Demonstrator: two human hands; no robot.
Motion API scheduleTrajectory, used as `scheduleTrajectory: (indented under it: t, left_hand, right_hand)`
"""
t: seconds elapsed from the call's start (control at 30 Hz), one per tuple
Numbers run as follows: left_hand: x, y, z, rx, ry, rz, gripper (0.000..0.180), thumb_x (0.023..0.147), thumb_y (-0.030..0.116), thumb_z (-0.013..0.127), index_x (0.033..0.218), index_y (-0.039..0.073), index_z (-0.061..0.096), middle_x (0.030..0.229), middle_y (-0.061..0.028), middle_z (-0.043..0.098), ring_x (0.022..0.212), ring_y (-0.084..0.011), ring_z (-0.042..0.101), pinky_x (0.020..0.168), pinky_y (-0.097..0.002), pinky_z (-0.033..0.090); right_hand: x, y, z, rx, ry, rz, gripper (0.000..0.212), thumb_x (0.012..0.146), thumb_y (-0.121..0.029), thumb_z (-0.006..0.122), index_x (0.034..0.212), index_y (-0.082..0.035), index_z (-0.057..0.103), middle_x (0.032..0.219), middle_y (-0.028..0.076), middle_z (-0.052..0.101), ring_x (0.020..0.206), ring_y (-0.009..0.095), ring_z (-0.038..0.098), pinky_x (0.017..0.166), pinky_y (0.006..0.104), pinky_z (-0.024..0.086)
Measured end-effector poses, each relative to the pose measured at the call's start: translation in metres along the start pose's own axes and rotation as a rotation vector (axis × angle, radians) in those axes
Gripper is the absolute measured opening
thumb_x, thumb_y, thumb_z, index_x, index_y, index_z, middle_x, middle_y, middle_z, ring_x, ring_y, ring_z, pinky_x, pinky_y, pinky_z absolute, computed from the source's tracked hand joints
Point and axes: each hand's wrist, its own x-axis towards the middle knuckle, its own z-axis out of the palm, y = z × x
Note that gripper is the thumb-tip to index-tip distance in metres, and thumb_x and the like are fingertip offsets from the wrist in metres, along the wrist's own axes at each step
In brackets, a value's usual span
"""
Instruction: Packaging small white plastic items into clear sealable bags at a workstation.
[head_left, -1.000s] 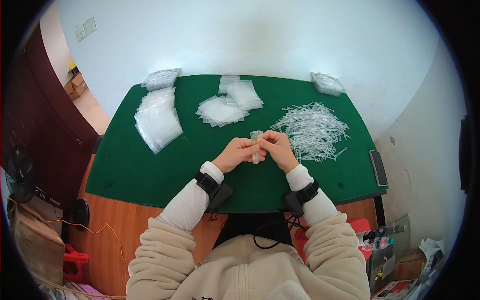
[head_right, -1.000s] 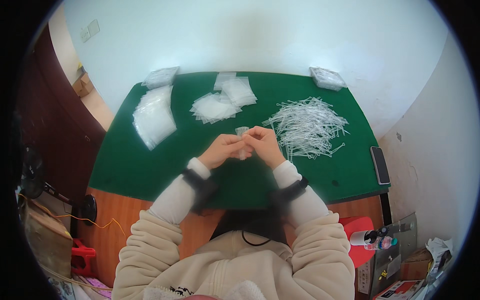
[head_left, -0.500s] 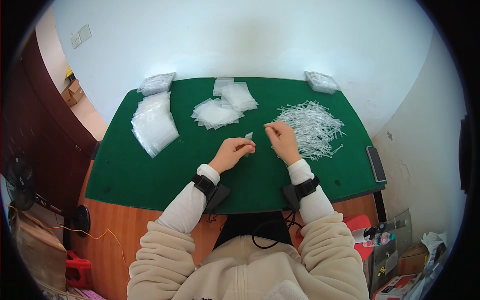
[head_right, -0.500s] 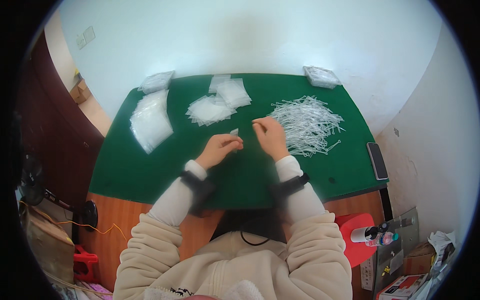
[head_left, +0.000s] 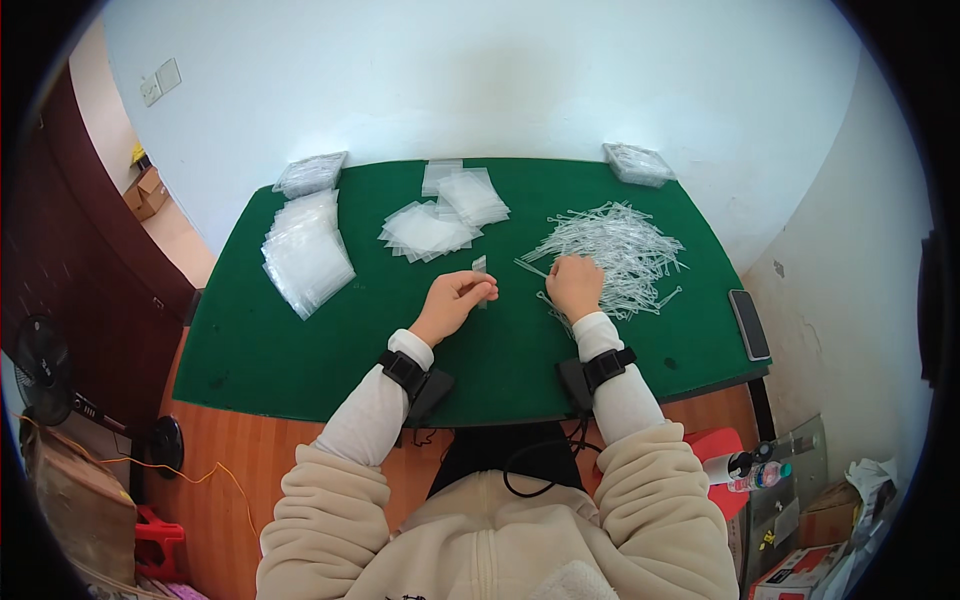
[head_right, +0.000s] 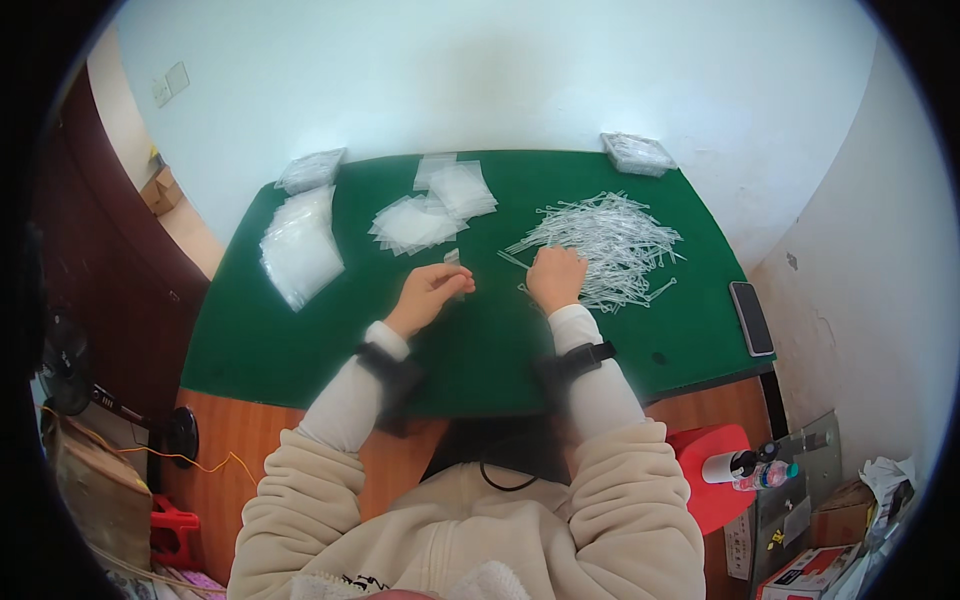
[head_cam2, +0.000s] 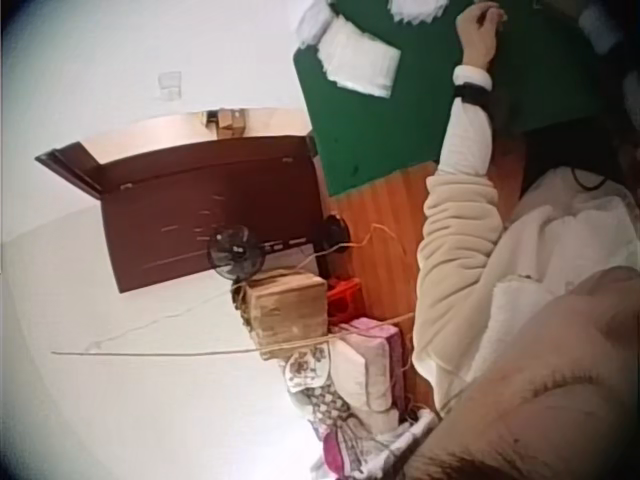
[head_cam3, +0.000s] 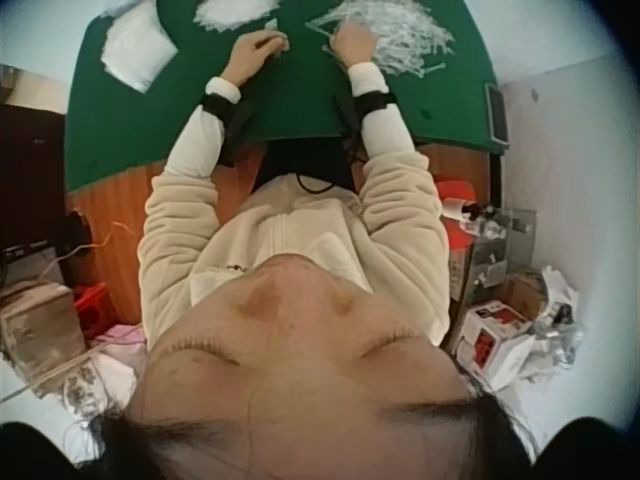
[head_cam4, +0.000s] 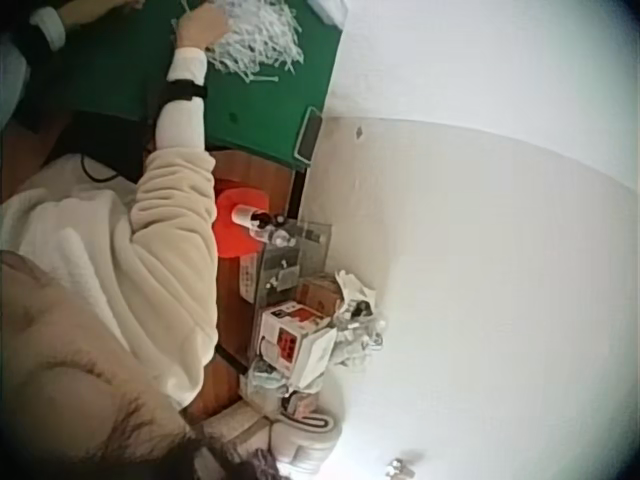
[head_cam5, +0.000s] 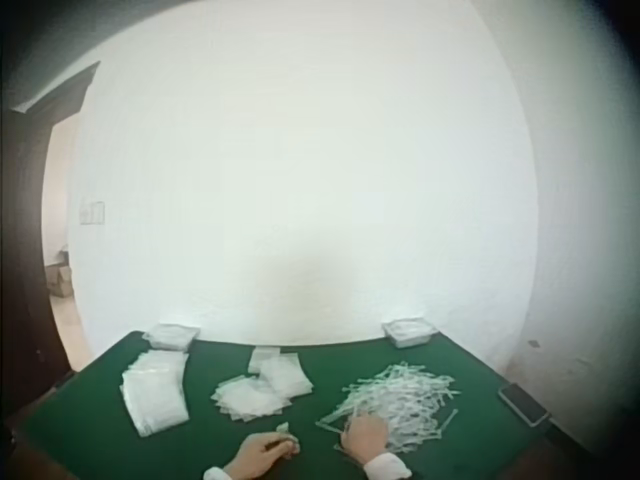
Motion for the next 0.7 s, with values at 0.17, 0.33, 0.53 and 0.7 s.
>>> scheduleTrajectory:
  t: [0.17, 0.33, 0.53, 0.7]
  left_hand:
    - [0.004, -0.001, -0.008, -0.032, 0.123, 0.059, 0.022, 0.089, 0.013, 0.055, 0.099, -0.005, 0.06, 0.089, -0.0091, 0.064, 0.083, -0.0158, 0.062, 0.075, -0.0253, 0.049]
    - [0.007, 0.001, -0.022, 0.036, 0.303, 0.064, 0.023, 0.089, 0.014, 0.055, 0.1, -0.005, 0.06, 0.087, -0.0088, 0.064, 0.082, -0.015, 0.062, 0.074, -0.0252, 0.048]
    - [0.005, 0.004, -0.033, 0.092, 0.311, -0.043, 0.024, 0.09, 0.018, 0.053, 0.099, -0.003, 0.06, 0.086, -0.0083, 0.063, 0.081, -0.0144, 0.062, 0.072, -0.0249, 0.049]
    - [-0.002, 0.018, -0.013, -0.071, -0.075, -0.358, 0.023, 0.09, 0.019, 0.052, 0.097, -0.001, 0.06, 0.086, -0.0076, 0.063, 0.077, -0.0141, 0.063, 0.066, -0.0239, 0.049]
  right_hand:
    - [-0.005, -0.001, -0.001, 0.001, 0.116, -0.118, 0.007, 0.069, -0.015, 0.062, 0.07, -0.008, 0.063, 0.078, 0.007, 0.062, 0.078, 0.028, 0.056, 0.067, 0.0431, 0.041]
    - [-0.004, -0.012, -0.011, 0.61, -0.061, -0.292, 0.01, 0.078, -0.012, 0.057, 0.083, -0.004, 0.059, 0.076, 0.01, 0.058, 0.076, 0.026, 0.056, 0.067, 0.0368, 0.043]
    - [-0.013, -0.032, -0.031, 1.03, -0.309, -0.433, 0.008, 0.084, -0.007, 0.053, 0.086, -0.001, 0.056, 0.079, 0.011, 0.057, 0.074, 0.024, 0.055, 0.068, 0.0304, 0.044]
    - [-0.015, -0.034, -0.034, 1.028, -0.31, -0.504, 0.006, 0.083, -0.005, 0.053, 0.086, -0.001, 0.056, 0.08, 0.011, 0.057, 0.073, 0.024, 0.056, 0.067, 0.0309, 0.045]
